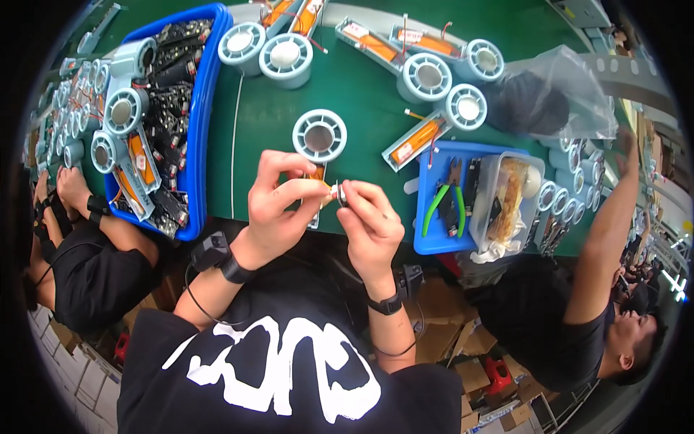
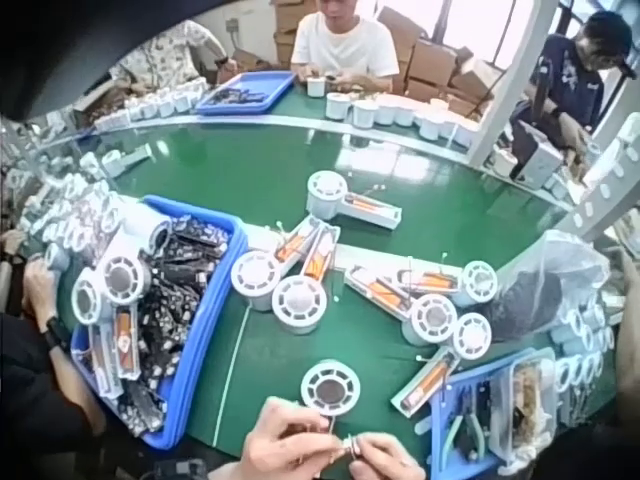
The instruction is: The person picks up a circuit board, connects a wire from a fan assembly to it, and presses the board into the fan housing. After setting the assembled fan aside, the person picks up another circuit board to repeat the process.
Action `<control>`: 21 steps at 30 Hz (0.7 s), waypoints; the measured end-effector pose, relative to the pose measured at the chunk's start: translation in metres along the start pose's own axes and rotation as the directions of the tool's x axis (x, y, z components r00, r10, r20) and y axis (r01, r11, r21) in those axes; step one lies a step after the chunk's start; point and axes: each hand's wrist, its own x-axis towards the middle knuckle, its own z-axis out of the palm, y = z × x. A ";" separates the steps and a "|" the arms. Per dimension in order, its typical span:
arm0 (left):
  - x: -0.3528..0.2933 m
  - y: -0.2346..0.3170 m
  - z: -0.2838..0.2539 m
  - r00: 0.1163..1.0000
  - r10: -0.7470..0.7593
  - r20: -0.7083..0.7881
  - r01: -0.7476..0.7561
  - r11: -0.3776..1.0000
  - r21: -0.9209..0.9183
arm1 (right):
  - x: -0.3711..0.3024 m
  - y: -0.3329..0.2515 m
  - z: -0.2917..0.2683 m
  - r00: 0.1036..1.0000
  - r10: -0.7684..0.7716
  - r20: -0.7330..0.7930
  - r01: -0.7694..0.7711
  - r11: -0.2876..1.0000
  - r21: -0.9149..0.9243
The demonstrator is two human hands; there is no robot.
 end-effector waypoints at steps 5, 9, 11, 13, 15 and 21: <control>0.007 -0.006 -0.005 0.997 0.024 0.072 -0.022 0.999 -0.028 | 0.015 -0.002 -0.011 0.998 -0.005 0.067 0.005 1.000 0.005; 0.007 -0.008 -0.006 0.986 0.034 0.164 -0.033 0.999 -0.005 | 0.028 -0.008 -0.021 0.988 -0.018 0.154 0.028 0.998 -0.065; 0.010 -0.013 -0.007 0.982 0.080 0.173 -0.075 0.997 -0.034 | 0.034 -0.011 -0.025 0.976 0.012 0.216 0.003 0.998 -0.070; 0.012 -0.016 -0.008 0.979 0.099 0.176 -0.092 0.995 -0.050 | 0.035 -0.015 -0.028 0.968 0.030 0.248 -0.012 0.997 -0.074; 0.015 -0.018 -0.012 0.968 0.159 0.195 -0.155 0.987 -0.034 | 0.037 -0.018 -0.029 0.961 0.043 0.273 -0.026 0.998 -0.065; 0.016 -0.024 -0.012 0.962 0.205 0.182 -0.202 0.979 -0.037 | 0.044 -0.022 -0.029 0.946 0.047 0.319 -0.024 0.997 -0.075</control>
